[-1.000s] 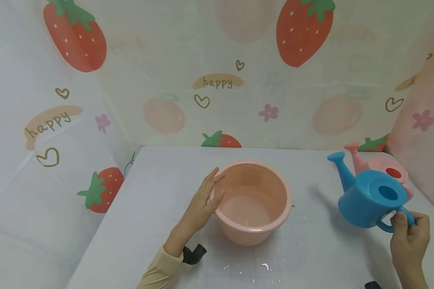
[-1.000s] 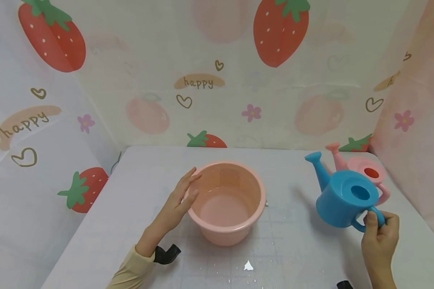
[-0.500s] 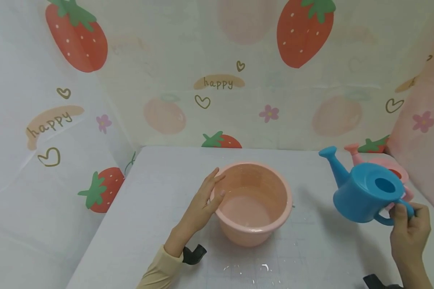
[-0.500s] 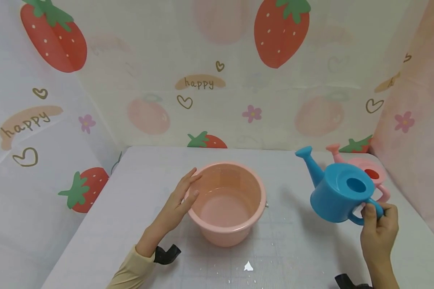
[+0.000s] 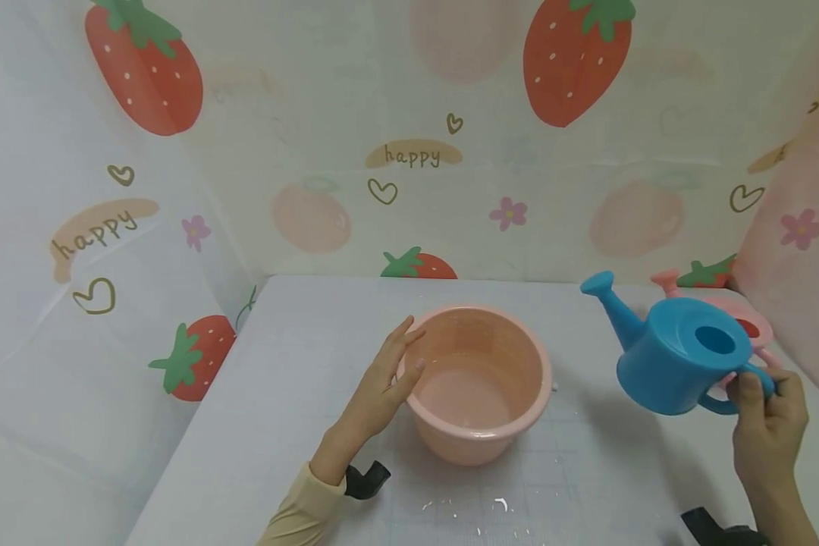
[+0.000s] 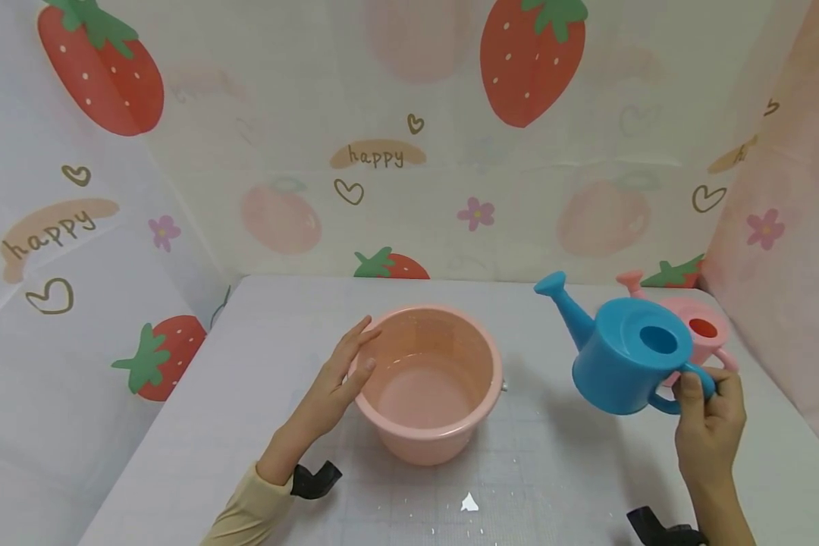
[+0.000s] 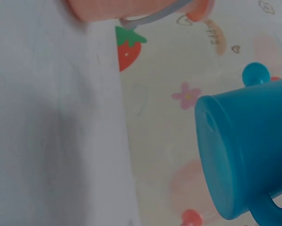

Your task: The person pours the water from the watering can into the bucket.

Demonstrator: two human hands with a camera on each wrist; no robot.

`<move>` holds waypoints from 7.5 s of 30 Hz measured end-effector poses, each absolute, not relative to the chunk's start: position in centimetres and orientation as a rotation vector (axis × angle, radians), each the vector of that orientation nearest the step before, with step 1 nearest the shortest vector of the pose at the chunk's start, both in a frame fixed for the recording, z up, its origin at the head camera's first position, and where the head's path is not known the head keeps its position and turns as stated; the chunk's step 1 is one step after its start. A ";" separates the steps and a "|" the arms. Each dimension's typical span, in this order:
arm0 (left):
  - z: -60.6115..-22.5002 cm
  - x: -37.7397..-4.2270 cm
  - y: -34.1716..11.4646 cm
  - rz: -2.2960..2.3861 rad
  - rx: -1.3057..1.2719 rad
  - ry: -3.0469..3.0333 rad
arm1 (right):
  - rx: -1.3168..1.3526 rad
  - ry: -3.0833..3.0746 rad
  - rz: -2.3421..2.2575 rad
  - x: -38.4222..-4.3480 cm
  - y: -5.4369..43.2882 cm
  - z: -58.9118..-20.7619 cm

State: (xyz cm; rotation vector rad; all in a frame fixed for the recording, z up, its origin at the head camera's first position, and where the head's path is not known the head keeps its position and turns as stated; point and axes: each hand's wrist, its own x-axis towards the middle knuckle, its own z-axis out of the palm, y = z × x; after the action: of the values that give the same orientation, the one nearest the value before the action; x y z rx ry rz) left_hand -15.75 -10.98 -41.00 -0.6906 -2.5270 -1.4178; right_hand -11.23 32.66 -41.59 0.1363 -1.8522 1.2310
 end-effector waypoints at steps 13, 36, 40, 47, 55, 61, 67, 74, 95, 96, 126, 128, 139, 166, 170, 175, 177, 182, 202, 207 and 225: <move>-41.1 -15.8 -10.9 -1.407 -0.683 -2.538 | 0.260 -1.852 1.285 -10.7 31.5 -40.7; -41.1 -15.8 -10.9 -1.406 -0.675 -2.543 | 0.443 -1.813 1.454 -9.8 29.4 -40.2; -41.1 -15.8 -10.9 -1.402 -0.675 -2.544 | 0.418 -1.861 1.415 -9.5 29.2 -40.3; -41.0 -15.9 -11.0 -1.388 -0.675 -2.544 | 0.360 -1.953 1.317 -8.8 28.5 -39.9; -41.2 -15.9 -11.0 -1.395 -0.671 -2.547 | 0.376 -1.972 1.319 -8.3 28.2 -39.7; -41.2 -15.9 -10.9 -1.384 -0.663 -2.556 | 0.393 -2.000 1.274 -8.3 28.4 -39.5; -41.2 -15.8 -11.0 -1.378 -0.656 -2.561 | 0.492 -1.991 1.266 -8.6 28.8 -39.1; -41.1 -15.8 -11.0 -1.388 -0.662 -2.554 | 0.591 -1.981 1.300 -8.8 29.2 -38.3; -40.9 -15.6 -11.0 -1.377 -0.653 -2.568 | 0.630 -2.040 1.233 -9.1 29.2 -36.6; -40.9 -15.6 -11.0 -1.377 -0.652 -2.568 | 0.634 -2.041 1.225 -9.2 29.2 -36.5; -40.8 -15.5 -11.0 -1.385 -0.673 -2.543 | 0.668 -2.070 1.200 -9.7 29.2 -35.2; -40.8 -15.5 -11.0 -1.386 -0.670 -2.545 | 0.665 -2.069 1.204 -9.7 29.2 -35.2; -40.8 -15.6 -11.0 -1.381 -0.678 -2.540 | 0.693 -2.052 1.195 -10.0 29.4 -35.0; -41.0 -15.5 -11.1 -1.402 -0.689 -2.536 | 0.722 -2.012 1.221 -10.3 28.9 -34.6; -41.0 -15.5 -11.1 -1.401 -0.690 -2.528 | 0.736 -2.001 1.237 -10.5 28.8 -34.5; -41.0 -15.5 -11.1 -1.397 -0.700 -2.513 | 0.757 -1.974 1.277 -10.6 28.7 -34.4; -41.0 -15.5 -11.1 -1.396 -0.702 -2.515 | 0.737 -1.987 1.250 -10.6 28.6 -34.3; -41.0 -15.5 -11.1 -1.401 -0.694 -2.526 | 0.716 -1.992 1.223 -10.6 28.6 -34.2; -41.0 -15.5 -11.1 -1.395 -0.693 -2.529 | 0.679 -1.982 1.207 -10.8 28.4 -34.5; -41.0 -15.6 -11.0 -1.391 -0.699 -2.522 | 0.674 -1.965 1.221 -10.8 28.4 -34.6; -41.2 -15.8 -11.0 -1.400 -0.692 -2.528 | 0.630 -1.930 1.149 -10.8 28.0 -34.6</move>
State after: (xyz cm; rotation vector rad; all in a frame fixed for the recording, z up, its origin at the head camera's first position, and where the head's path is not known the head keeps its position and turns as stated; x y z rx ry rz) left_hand -15.75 -11.01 -41.17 -0.6918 -2.5280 -1.4003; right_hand -10.75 27.95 -34.59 0.6298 -1.9297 1.1493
